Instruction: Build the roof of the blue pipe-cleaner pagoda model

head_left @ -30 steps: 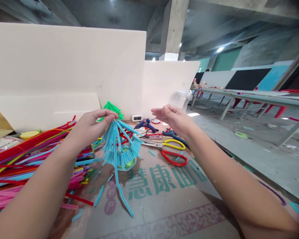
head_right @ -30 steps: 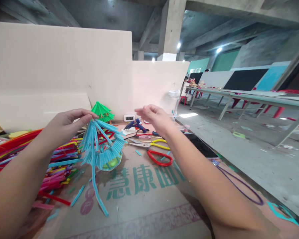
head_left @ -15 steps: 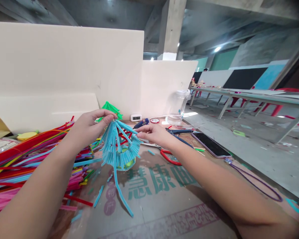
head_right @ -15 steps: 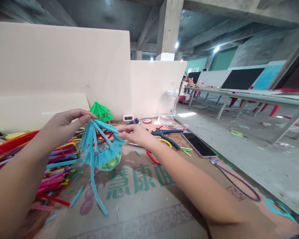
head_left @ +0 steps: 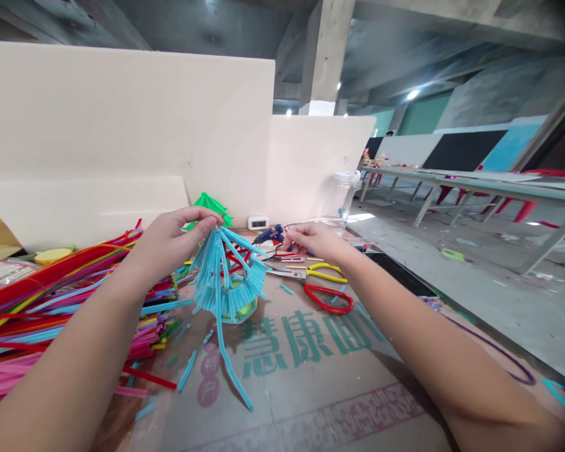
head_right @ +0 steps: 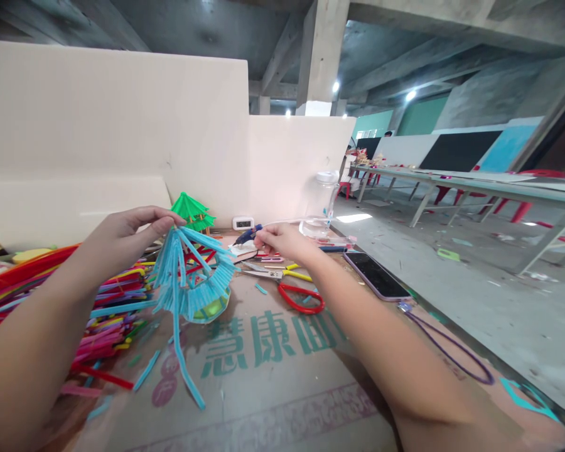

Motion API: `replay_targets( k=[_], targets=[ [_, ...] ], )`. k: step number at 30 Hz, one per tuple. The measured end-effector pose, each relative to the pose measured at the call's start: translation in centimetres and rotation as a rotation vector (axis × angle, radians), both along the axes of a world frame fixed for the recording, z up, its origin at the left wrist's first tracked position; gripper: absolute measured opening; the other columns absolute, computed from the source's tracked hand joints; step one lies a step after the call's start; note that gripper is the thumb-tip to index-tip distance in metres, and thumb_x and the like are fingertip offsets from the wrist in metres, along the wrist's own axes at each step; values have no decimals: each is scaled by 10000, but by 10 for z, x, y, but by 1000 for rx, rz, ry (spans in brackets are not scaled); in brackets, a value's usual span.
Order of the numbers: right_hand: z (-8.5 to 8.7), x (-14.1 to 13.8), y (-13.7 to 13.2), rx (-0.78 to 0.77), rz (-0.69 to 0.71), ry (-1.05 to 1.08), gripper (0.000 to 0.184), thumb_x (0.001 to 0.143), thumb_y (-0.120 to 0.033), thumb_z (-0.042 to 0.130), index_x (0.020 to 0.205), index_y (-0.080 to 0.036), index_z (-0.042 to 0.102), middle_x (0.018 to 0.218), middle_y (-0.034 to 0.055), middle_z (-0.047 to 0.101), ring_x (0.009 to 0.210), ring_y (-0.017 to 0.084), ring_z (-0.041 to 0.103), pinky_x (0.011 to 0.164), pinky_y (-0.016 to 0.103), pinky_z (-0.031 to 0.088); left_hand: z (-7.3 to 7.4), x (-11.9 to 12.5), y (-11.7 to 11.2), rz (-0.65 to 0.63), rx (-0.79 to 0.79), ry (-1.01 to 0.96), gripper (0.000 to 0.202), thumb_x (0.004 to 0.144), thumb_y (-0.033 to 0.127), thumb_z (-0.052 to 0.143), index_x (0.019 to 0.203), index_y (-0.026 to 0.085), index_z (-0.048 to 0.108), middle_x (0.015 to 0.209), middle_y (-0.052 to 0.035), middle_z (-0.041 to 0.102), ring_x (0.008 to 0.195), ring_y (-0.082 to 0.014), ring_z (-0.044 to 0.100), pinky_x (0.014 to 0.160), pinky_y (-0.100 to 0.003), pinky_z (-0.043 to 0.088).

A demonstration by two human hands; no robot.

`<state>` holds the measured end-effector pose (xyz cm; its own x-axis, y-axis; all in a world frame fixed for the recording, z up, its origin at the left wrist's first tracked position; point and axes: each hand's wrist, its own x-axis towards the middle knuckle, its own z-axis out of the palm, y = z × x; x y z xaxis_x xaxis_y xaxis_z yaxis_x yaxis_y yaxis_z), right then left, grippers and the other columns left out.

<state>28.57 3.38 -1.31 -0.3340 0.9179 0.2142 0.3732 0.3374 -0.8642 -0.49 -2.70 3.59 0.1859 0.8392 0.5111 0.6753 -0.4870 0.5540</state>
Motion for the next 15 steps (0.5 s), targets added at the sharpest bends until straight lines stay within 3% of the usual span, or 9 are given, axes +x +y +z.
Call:
replay_targets(
  k=[2, 5, 8, 11, 13, 15],
  targets=[
    [5, 6, 1, 12, -25, 92, 279, 814, -443, 655, 770, -169, 678, 816, 58, 713, 691, 130, 638, 666, 262, 523, 0, 0, 0, 3, -2, 0, 403, 848, 546, 507, 965, 209, 695, 968, -47, 720, 904, -246, 629, 687, -273, 485],
    [16, 9, -4, -35, 24, 366, 303, 778, -476, 714, 805, -182, 648, 1040, 103, 713, 917, 182, 676, 871, 335, 537, -1, 0, 1, -1, 4, -3, 402, 848, 545, 513, 973, 209, 694, 966, -46, 718, 909, -248, 628, 689, -275, 485],
    [26, 3, -16, -131, 163, 648, 343, 754, -502, 741, 766, -196, 585, 1028, 84, 713, 996, 207, 670, 933, 380, 519, -2, -1, 2, -20, 9, -11, 398, 852, 542, 515, 970, 205, 692, 959, -41, 717, 893, -233, 630, 692, -264, 485],
    [31, -11, -31, -151, 255, 655, 351, 810, -509, 678, 727, -214, 508, 647, -32, 625, 705, 144, 666, 814, 350, 549, -3, -1, 3, -27, 9, -16, 400, 854, 542, 518, 973, 201, 690, 956, -40, 718, 882, -228, 629, 693, -259, 483],
    [29, -24, -40, -130, 265, 533, 294, 838, -479, 647, 769, -223, 520, 502, -99, 464, 442, 86, 490, 630, 293, 534, -3, -1, 2, -33, 5, -23, 401, 853, 540, 519, 978, 199, 689, 951, -40, 718, 868, -226, 628, 689, -259, 482],
    [23, -38, -48, -68, 219, 322, 191, 855, -412, 627, 875, -226, 587, 492, -108, 419, 381, 73, 361, 483, 245, 437, -2, 0, 2, -35, 0, -29, 403, 852, 543, 518, 976, 200, 690, 933, -39, 719, 852, -225, 629, 685, -261, 482]
  ],
)
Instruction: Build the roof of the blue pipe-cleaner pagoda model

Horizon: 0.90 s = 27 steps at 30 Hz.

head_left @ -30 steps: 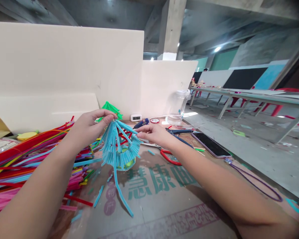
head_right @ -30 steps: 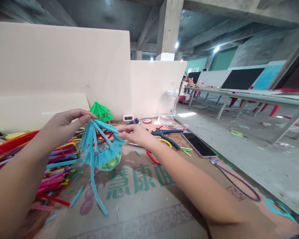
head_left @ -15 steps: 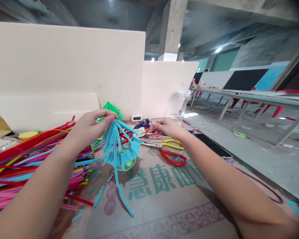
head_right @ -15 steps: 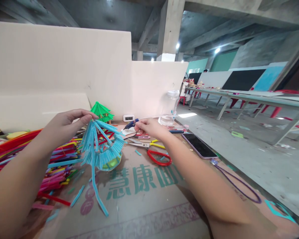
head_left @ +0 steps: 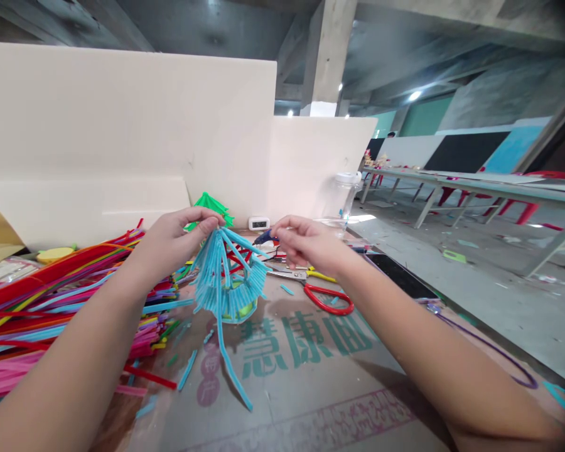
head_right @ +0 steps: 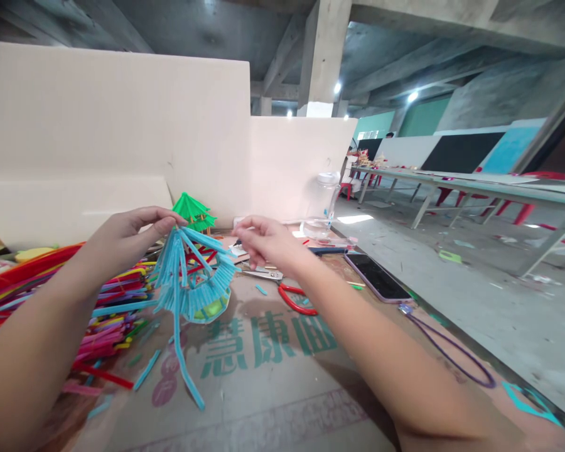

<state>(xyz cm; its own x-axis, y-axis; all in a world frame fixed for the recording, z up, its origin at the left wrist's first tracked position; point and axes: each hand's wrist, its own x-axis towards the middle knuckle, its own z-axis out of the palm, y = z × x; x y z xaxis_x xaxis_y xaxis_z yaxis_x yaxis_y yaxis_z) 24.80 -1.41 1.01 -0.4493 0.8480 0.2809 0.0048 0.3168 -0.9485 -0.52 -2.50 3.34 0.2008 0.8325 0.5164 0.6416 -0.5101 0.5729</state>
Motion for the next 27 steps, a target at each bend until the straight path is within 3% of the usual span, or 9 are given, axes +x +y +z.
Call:
replay_targets(
  k=[2, 6, 8, 13, 15, 18, 22, 24, 27],
  targets=[
    [-9, -13, -5, 165, -116, -217, 155, 851, -341, 625, 946, -221, 653, 536, -78, 467, 436, 89, 394, 456, 235, 350, 0, 0, -1, 3, -4, 2, 406, 851, 551, 515, 968, 204, 690, 911, -36, 719, 832, -222, 629, 687, -264, 482],
    [-26, -28, -9, 523, -286, -467, 146, 846, -312, 631, 805, -198, 713, 661, -9, 588, 604, 113, 476, 555, 251, 330, 2, 1, -3, 21, 12, 33, 411, 855, 564, 499, 952, 215, 694, 880, -27, 716, 806, -219, 629, 693, -270, 479],
    [-30, -30, -9, 492, -258, -497, 183, 864, -323, 601, 795, -191, 709, 654, -4, 597, 603, 116, 483, 555, 248, 331, 3, 1, -3, 32, 38, 54, 403, 856, 562, 496, 938, 222, 698, 899, -24, 719, 825, -221, 629, 698, -265, 474],
    [-31, -30, -6, 70, -22, -352, 256, 890, -391, 526, 750, -192, 605, 484, -60, 504, 425, 95, 465, 442, 218, 333, 3, 1, -4, 14, 54, 71, 391, 868, 545, 493, 950, 222, 698, 940, -19, 731, 835, -218, 639, 712, -267, 465],
    [-29, -29, -4, 0, -7, -283, 222, 855, -396, 569, 761, -196, 587, 476, -71, 498, 404, 92, 458, 425, 212, 333, 2, 2, -3, 17, 51, 72, 397, 871, 545, 489, 959, 218, 698, 946, -24, 733, 847, -225, 642, 716, -273, 465],
    [-22, -23, -3, 92, -95, -265, 257, 838, -433, 583, 749, -192, 583, 507, -69, 482, 438, 90, 439, 450, 216, 339, 0, 2, -2, 52, 61, 59, 409, 864, 548, 491, 968, 212, 700, 951, -31, 734, 876, -238, 643, 737, -283, 466],
    [-9, -5, 4, 325, -349, -322, 422, 890, -527, 472, 656, -186, 552, 497, -56, 415, 462, 92, 383, 481, 235, 306, -2, 4, -1, 95, 82, 11, 397, 860, 535, 504, 960, 210, 709, 924, -26, 731, 852, -228, 647, 746, -285, 463],
    [-5, 6, 11, 322, -402, -351, 418, 885, -533, 474, 676, -186, 578, 477, -54, 415, 453, 100, 394, 487, 242, 314, -2, 5, -2, 89, 77, 3, 393, 864, 526, 498, 953, 207, 710, 905, -24, 731, 840, -224, 647, 743, -283, 463],
    [-5, 18, 23, 236, -447, -389, 271, 800, -448, 615, 773, -179, 633, 538, -29, 539, 495, 119, 481, 503, 243, 358, 0, 6, -4, 85, 66, 5, 386, 869, 511, 489, 926, 199, 709, 864, -18, 728, 810, -220, 643, 732, -280, 464]
  ],
)
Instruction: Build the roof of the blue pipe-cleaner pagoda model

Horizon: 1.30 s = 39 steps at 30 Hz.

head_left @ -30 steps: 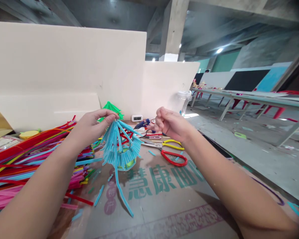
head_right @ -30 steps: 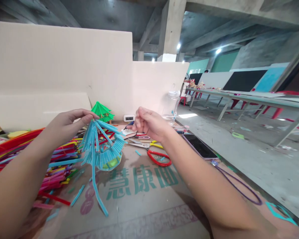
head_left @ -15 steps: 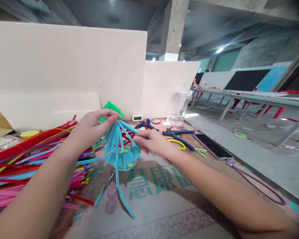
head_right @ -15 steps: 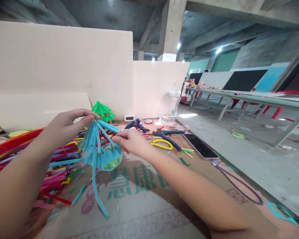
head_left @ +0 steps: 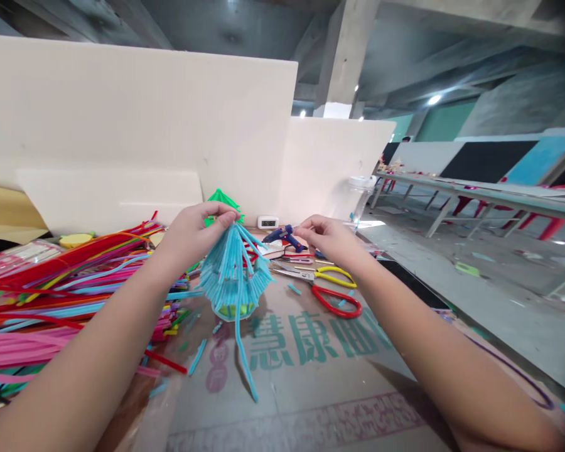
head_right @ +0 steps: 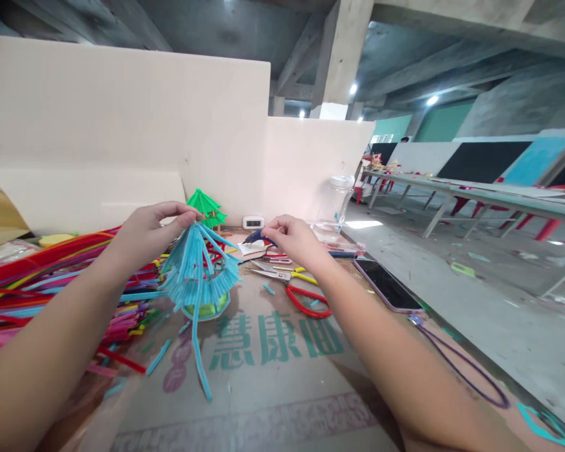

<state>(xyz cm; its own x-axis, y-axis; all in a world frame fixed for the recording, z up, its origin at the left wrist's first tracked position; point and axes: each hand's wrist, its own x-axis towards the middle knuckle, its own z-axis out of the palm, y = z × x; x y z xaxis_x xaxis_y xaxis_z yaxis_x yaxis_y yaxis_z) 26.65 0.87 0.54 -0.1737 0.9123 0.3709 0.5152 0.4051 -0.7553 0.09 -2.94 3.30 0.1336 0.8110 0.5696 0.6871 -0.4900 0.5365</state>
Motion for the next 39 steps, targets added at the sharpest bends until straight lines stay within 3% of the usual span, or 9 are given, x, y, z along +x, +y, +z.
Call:
replay_targets(
  k=[3, 7, 12, 15, 18, 24, 29, 36, 39],
  targets=[
    [-3, 7, 8, 40, -65, -51, 240, 735, -408, 686, 749, -175, 628, 652, 6, 634, 574, 131, 538, 520, 237, 371, 1, -1, -1, 6, 9, -4, 372, 873, 491, 494, 907, 190, 709, 840, -16, 721, 779, -210, 635, 726, -276, 458],
    [-5, 10, 8, 142, -140, -231, 376, 831, -498, 568, 639, -178, 619, 625, 16, 626, 592, 144, 531, 530, 253, 348, 0, -3, 2, 1, 34, -49, 347, 879, 454, 509, 923, 172, 706, 868, -33, 719, 813, -207, 637, 729, -275, 441],
    [-4, 4, 3, 111, -83, -236, 266, 827, -430, 595, 784, -189, 697, 736, 23, 689, 656, 161, 575, 583, 263, 391, -1, -5, 7, -20, 60, -155, 336, 873, 443, 530, 924, 157, 698, 868, -49, 715, 795, -196, 630, 693, -270, 440],
    [-6, 2, 1, 173, -118, -229, 312, 809, -475, 618, 702, -182, 643, 654, 12, 645, 613, 151, 543, 563, 262, 370, -3, -6, 8, -37, 50, -168, 339, 875, 443, 530, 927, 153, 698, 852, -50, 710, 783, -190, 622, 684, -267, 438],
    [-8, 2, 3, 158, -72, -281, 425, 889, -514, 485, 673, -178, 631, 570, -2, 588, 521, 127, 468, 515, 262, 319, -5, -6, 10, -75, 36, -152, 339, 868, 444, 537, 928, 154, 701, 850, -48, 707, 776, -188, 620, 680, -268, 441],
    [-16, 5, 11, 146, 9, -258, 240, 841, -384, 573, 758, -177, 663, 663, 4, 640, 597, 137, 530, 555, 255, 354, -8, -2, 13, -109, 49, -180, 326, 850, 432, 558, 923, 152, 707, 858, -49, 701, 790, -186, 622, 697, -273, 461],
    [-15, -1, 8, 236, -21, -294, 334, 874, -451, 549, 695, -180, 627, 577, -7, 570, 544, 137, 480, 512, 261, 319, -6, -3, 12, -127, -22, -151, 349, 875, 456, 520, 927, 158, 693, 782, -31, 691, 792, -196, 630, 667, -270, 469],
    [-11, -30, -27, 406, 169, -187, 224, 910, -255, 532, 1038, -178, 699, 1005, 71, 712, 842, 169, 620, 721, 277, 453, 0, -15, 2, -259, -139, 52, 430, 844, 471, 591, 1178, 199, 583, 1117, -59, 658, 994, -222, 626, 840, -332, 503],
    [-11, -46, -41, 252, 218, -80, 210, 901, -276, 551, 949, -166, 724, 876, 52, 717, 722, 144, 606, 628, 251, 443, 0, -10, -4, -294, -163, 102, 469, 838, 404, 621, 1249, 217, 496, 1235, -63, 597, 1072, -217, 606, 909, -343, 490]
  ],
)
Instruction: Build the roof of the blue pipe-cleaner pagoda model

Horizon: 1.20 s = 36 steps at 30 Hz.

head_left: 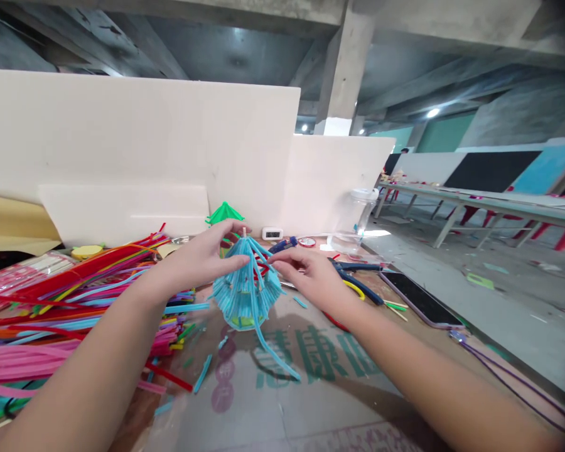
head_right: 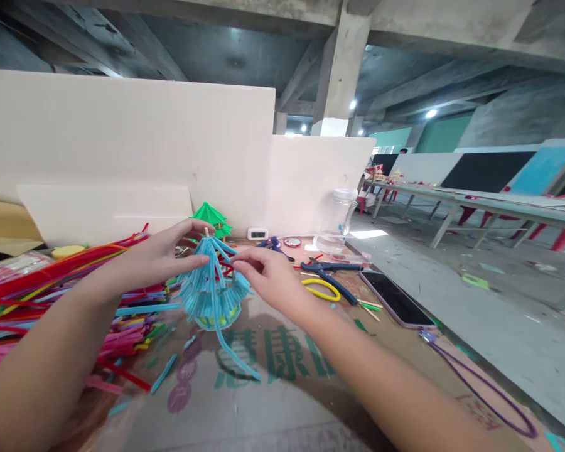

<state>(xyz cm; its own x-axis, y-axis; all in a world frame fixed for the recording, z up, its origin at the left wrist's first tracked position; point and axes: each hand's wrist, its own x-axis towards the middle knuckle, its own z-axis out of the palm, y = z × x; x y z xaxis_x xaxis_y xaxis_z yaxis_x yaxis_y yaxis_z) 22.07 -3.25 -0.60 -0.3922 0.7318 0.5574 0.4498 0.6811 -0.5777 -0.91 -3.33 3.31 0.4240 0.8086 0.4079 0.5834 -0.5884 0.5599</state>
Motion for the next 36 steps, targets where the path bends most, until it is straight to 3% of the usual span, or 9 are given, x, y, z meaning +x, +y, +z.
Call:
replay_targets(
  k=[3, 6, 17, 25, 31, 36],
  targets=[
    [-2, -10, -9, -200, 27, 52, 219, 884, -298, 565, 877, -159, 733, 621, -6, 621, 527, 105, 509, 500, 229, 375, 0, 7, -7, -68, 23, 26, 463, 860, 382, 603, 1279, 251, 457, 1285, -42, 560, 1104, -201, 592, 938, -327, 478],
    [-2, -14, -16, -302, 78, 85, 221, 882, -300, 555, 902, -163, 727, 509, -47, 521, 453, 91, 465, 453, 216, 345, 1, 13, -14, -105, 63, 74, 464, 874, 375, 588, 1302, 281, 438, 1328, -26, 532, 1142, -199, 568, 960, -320, 461],
    [-1, -17, -23, -337, 87, 118, 150, 875, -286, 565, 812, -184, 654, 492, -62, 499, 429, 89, 476, 426, 206, 332, 3, 22, -18, -111, 121, 117, 406, 871, 266, 551, 1263, 224, 454, 1260, -57, 576, 1110, -206, 579, 961, -347, 459],
    [1, -15, -25, -302, 78, 85, 161, 886, -290, 559, 815, -180, 651, 499, -62, 500, 442, 87, 477, 436, 205, 335, 1, 24, -17, -102, 177, 142, 382, 876, 257, 537, 1246, 211, 455, 1251, -64, 567, 1103, -206, 576, 972, -347, 451],
    [0, -14, -23, -262, 67, 70, 171, 882, -290, 569, 772, -188, 653, 492, -61, 502, 434, 89, 462, 439, 216, 334, 3, 14, -17, -154, 105, 154, 469, 907, 383, 541, 1343, 269, 410, 1338, -56, 538, 1171, -221, 553, 996, -348, 446],
    [-1, -11, -22, -54, -33, -37, 148, 872, -300, 616, 777, -204, 676, 596, -34, 597, 517, 96, 484, 508, 232, 321, 2, 8, -14, -135, 36, 83, 516, 901, 468, 542, 1374, 288, 438, 1381, -51, 528, 1185, -233, 556, 987, -345, 459]
  ],
)
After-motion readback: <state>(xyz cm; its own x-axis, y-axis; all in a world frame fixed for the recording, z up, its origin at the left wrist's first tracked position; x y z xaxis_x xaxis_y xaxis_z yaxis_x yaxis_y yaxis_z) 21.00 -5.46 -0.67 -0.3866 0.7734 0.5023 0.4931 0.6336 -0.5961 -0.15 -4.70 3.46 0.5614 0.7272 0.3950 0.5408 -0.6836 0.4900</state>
